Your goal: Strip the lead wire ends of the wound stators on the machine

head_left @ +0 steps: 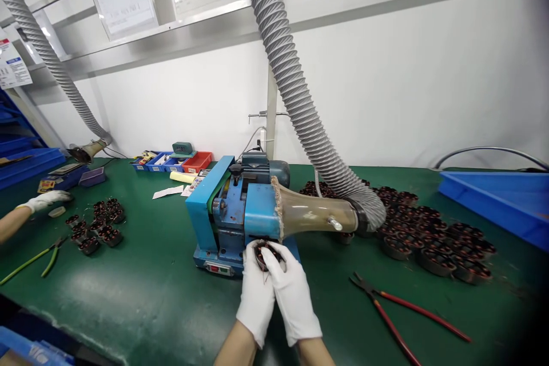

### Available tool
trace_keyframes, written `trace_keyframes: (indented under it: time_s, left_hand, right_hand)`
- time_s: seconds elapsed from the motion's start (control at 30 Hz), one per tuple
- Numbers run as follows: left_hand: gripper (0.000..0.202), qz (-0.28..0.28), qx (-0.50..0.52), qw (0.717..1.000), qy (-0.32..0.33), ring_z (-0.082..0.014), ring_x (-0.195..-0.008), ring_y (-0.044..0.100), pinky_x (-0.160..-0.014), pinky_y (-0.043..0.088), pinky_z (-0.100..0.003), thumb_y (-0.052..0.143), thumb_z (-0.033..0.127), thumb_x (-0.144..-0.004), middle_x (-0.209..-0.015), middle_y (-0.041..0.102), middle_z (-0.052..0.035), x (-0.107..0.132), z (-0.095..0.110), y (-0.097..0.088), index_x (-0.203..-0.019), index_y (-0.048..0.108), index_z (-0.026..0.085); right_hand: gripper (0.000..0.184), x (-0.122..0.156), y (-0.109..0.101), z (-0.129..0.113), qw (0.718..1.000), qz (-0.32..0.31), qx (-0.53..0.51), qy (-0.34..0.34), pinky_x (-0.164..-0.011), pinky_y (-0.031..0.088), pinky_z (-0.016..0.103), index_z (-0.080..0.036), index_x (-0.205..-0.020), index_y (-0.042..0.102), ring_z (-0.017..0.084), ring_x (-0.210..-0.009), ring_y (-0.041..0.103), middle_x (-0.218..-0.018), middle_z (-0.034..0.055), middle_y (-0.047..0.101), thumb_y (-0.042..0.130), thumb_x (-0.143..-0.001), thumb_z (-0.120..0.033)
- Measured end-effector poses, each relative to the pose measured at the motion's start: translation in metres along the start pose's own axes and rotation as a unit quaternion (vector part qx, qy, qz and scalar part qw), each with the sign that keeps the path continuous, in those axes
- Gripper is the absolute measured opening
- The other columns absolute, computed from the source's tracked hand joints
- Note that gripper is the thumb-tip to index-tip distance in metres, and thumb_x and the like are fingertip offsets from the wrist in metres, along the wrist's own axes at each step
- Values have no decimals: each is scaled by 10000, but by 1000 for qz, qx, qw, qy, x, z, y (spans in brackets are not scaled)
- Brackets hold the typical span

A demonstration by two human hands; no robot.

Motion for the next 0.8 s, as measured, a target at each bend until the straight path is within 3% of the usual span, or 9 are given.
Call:
trace_keyframes:
  time_s: [0.17, 0.3, 0.4, 0.5, 0.6, 0.7, 0.8]
  left_hand:
    - [366, -33, -21, 999, 4, -241, -995, 610, -895, 477, -370, 586, 225, -724, -1076, 597, -133, 21, -4, -9, -1062, 452, 179]
    - [529, -91, -145, 985, 23, -253, -1097, 563, -950, 449, -356, 617, 204, -712, -1200, 558, -136, 49, -2, -31, -1212, 441, 189]
    - [665, -122, -241, 962, 34, -264, -1247, 442, -1052, 358, -360, 638, 146, -658, -1346, 451, -127, 59, 15, -41, -1287, 432, 199]
    - [619, -89, -283, 952, 70, -273, -1126, 531, -968, 430, -344, 705, 99, -532, -1191, 556, -97, 59, 38, -46, -1128, 573, 202]
    - [594, -42, -186, 981, 20, -238, -996, 590, -879, 472, -314, 745, 97, -485, -1071, 601, -64, 60, 45, -52, -1047, 585, 209]
    - [682, -112, 31, 989, -88, -208, -987, 611, -896, 459, -303, 771, 171, -549, -1082, 632, -64, 68, 37, -48, -1180, 519, 234]
    - [622, -133, 125, 973, -138, -211, -999, 613, -895, 455, -302, 798, 248, -563, -1086, 643, -67, 76, 25, -42, -1134, 552, 241]
  right_hand:
    - [326, 23, -10, -1, 1000, -7, -6, -14, -872, 485, 386, -176, -968, 644, 274, -955, 617, -1022, 116, 664, 566, -793, -440]
    - [314, 53, -17, 0, 998, -11, -48, -37, -846, 512, 324, -206, -968, 679, 261, -971, 621, -1028, 101, 664, 627, -760, -435]
    - [313, 60, -22, -4, 993, -26, -115, -17, -839, 526, 300, -219, -984, 683, 250, -969, 630, -1040, 94, 673, 657, -754, -429]
    - [296, 60, -33, -12, 987, -34, -154, 14, -846, 522, 277, -246, -1016, 683, 219, -939, 643, -1024, 71, 689, 658, -775, -415]
    - [246, 64, -42, -23, 982, -115, -148, 10, -852, 513, 286, -282, -1037, 690, 201, -914, 642, -1003, 55, 688, 628, -815, -366]
    - [256, 72, -42, -34, 976, -196, -93, -34, -852, 503, 314, -291, -1018, 709, 228, -958, 618, -1055, 71, 653, 682, -764, -283]
    - [194, 74, -38, -43, 976, -181, -89, -77, -746, 506, 281, -289, -911, 742, 202, -821, 620, -890, 54, 658, 726, -720, -257]
Point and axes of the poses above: each hand's wrist, its own x-axis away from the middle knuckle, its own y-axis out of the palm, z = x × y, the point moved 4 cm from there along -x, towards the middle knuckle
